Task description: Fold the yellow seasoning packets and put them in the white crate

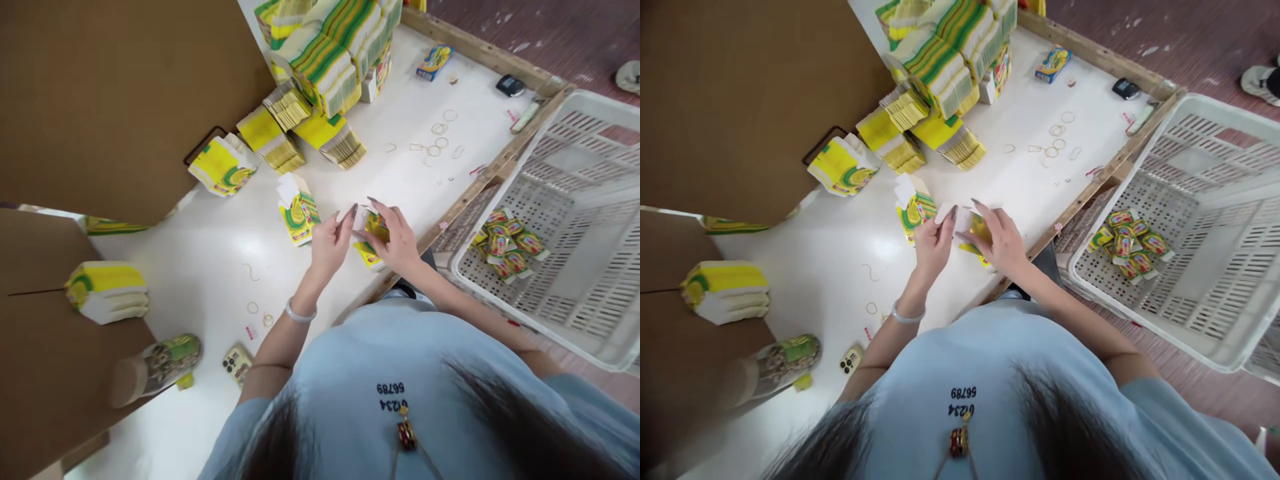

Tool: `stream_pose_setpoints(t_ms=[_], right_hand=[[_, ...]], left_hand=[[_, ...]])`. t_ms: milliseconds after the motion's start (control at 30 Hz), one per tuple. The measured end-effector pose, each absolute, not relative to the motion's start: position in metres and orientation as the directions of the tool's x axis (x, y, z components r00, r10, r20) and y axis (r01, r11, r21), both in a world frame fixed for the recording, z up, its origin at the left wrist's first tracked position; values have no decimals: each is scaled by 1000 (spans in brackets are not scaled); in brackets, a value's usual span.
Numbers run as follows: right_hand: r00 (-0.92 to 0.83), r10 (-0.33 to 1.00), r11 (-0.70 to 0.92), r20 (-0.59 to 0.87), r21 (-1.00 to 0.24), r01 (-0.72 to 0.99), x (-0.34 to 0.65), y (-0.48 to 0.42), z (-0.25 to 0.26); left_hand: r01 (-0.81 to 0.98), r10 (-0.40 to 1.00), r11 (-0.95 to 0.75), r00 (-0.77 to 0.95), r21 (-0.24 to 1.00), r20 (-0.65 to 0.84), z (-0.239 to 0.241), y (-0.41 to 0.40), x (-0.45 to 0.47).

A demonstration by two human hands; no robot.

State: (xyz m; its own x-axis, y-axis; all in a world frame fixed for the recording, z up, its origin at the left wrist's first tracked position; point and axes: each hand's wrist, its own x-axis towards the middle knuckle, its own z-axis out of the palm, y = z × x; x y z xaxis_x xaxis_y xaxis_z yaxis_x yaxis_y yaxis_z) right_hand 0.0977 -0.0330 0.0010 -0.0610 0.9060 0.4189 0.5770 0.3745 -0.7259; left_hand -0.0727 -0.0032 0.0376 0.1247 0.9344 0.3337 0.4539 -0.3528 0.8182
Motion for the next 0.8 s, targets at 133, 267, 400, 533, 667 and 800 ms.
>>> stream_pose_setpoints(t_ms=[133,267,400,533,667,800], right_hand=[[8,882,387,472,-732,560,96,-46,2],[113,847,374,520,-732,569,101,-55,9],[190,826,352,530,-749,561,98,-58,16],[256,909,234,328,-912,338,94,-65,20],[338,927,115,160,-982,150,92,-72,14],[377,916,91,135,-987,133,95,-81,5]], left_hand=[[313,943,-332,118,890,311,38,-31,-66],[157,855,-408,411,900,315,14,-47,-57],[38,813,-295,535,955,230,-3,-61,-42],[39,883,-217,434,975,179,0,-69,-37],[58,958,-18,288,998,0,7,-78,-39],[-68,973,128,204,989,-112,9,-91,-40]])
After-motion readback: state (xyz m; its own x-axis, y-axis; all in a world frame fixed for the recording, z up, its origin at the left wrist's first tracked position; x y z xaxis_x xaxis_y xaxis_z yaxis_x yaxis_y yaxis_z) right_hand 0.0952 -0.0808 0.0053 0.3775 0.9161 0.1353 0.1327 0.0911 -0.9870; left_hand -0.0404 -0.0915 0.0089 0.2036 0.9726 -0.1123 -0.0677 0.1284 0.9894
